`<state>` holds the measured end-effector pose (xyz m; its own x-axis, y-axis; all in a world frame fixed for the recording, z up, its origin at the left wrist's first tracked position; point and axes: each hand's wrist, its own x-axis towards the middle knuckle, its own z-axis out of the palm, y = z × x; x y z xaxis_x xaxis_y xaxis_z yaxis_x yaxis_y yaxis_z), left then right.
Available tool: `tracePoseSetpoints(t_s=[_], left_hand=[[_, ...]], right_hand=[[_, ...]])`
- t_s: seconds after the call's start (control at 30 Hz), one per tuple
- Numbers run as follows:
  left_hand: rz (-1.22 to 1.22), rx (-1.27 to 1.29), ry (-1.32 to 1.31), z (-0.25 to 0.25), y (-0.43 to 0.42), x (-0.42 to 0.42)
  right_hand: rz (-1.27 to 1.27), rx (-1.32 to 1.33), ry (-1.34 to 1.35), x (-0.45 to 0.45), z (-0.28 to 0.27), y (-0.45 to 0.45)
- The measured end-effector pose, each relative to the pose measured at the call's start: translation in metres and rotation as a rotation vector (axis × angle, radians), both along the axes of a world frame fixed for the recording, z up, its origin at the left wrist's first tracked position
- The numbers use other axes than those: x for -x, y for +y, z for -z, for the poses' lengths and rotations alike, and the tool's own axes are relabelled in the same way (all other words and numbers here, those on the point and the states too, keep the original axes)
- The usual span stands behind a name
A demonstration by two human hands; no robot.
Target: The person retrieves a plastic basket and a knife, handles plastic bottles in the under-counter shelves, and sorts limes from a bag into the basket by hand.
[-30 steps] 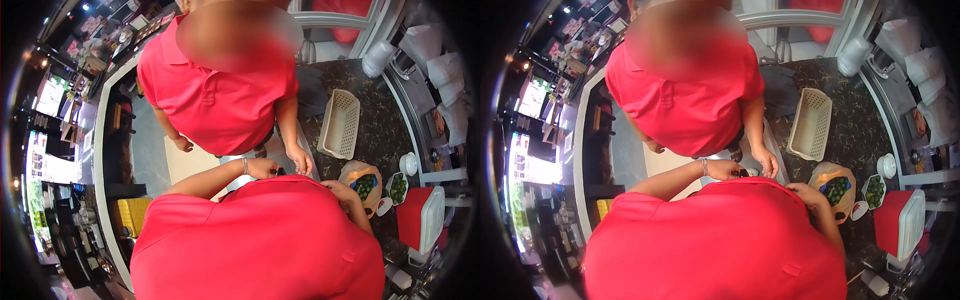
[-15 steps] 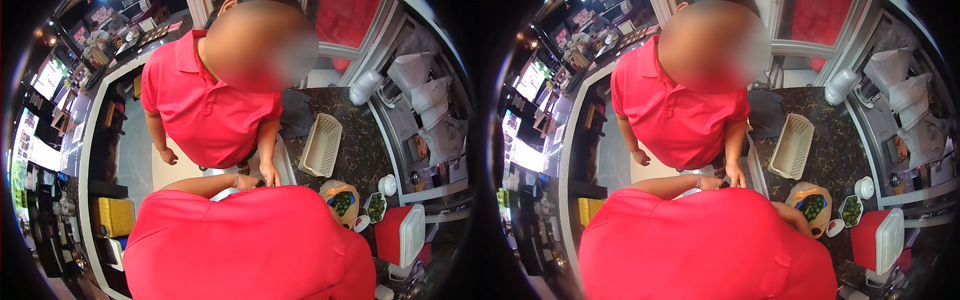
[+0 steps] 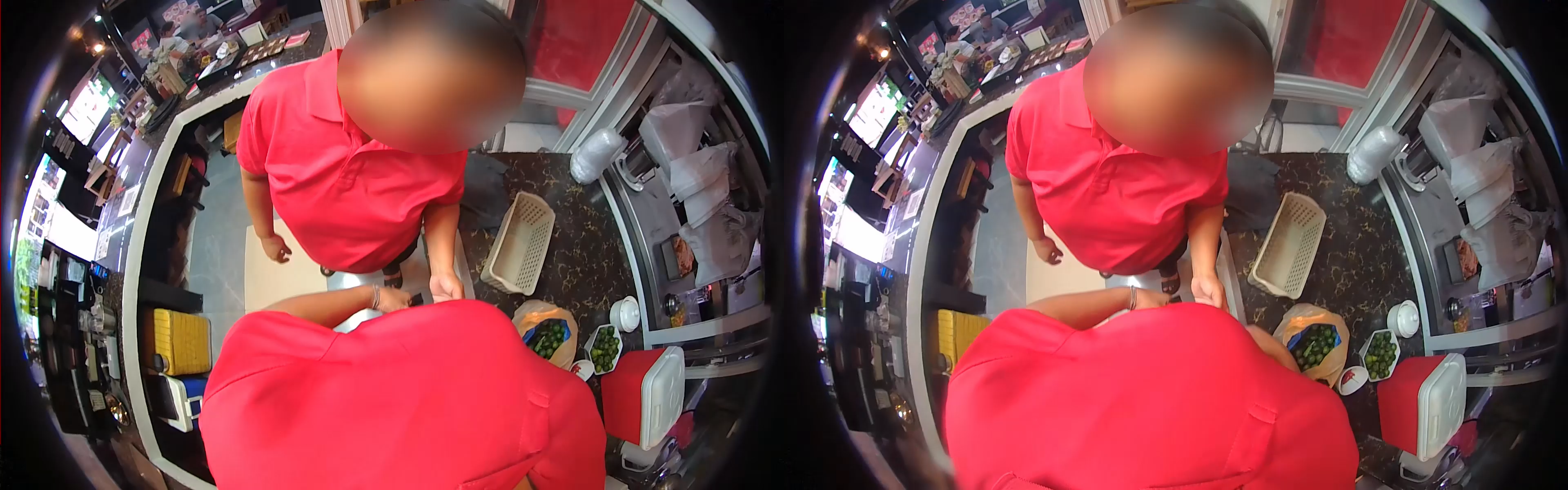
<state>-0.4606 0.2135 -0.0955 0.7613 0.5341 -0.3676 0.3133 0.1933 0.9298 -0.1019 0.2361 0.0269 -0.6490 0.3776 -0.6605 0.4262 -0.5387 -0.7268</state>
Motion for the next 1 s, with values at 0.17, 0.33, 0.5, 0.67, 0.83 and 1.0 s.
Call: tracePoseSetpoints(t_s=[0.17,0.33,0.5,0.67,0.83,1.0], left_hand=[[-0.118,0.020,0.200,-0.090,-0.003,-0.016],[-0.324,0.021,0.087,-0.074,-0.021,-0.013],[-0.233,0.027,0.216,-0.082,-0.016,-0.006],[-0.192,0.425,0.076,-0.064,-0.020,0.036],[-0.387,0.083,0.272,-0.044,-0.028,0.020],[-0.451,0.188,0.205,-0.119,-0.028,0.009]], right_hand=[[-0.022,0.039,0.073,0.014,0.007,0.006],[-0.043,0.110,0.197,0.028,0.013,0.015],[-0.102,0.230,0.323,0.052,0.010,0.011],[-0.094,0.075,0.252,0.075,0.077,0.030],[-0.175,-0.289,0.237,0.097,0.075,0.043],[-0.343,-0.453,0.092,0.118,0.034,0.044]])
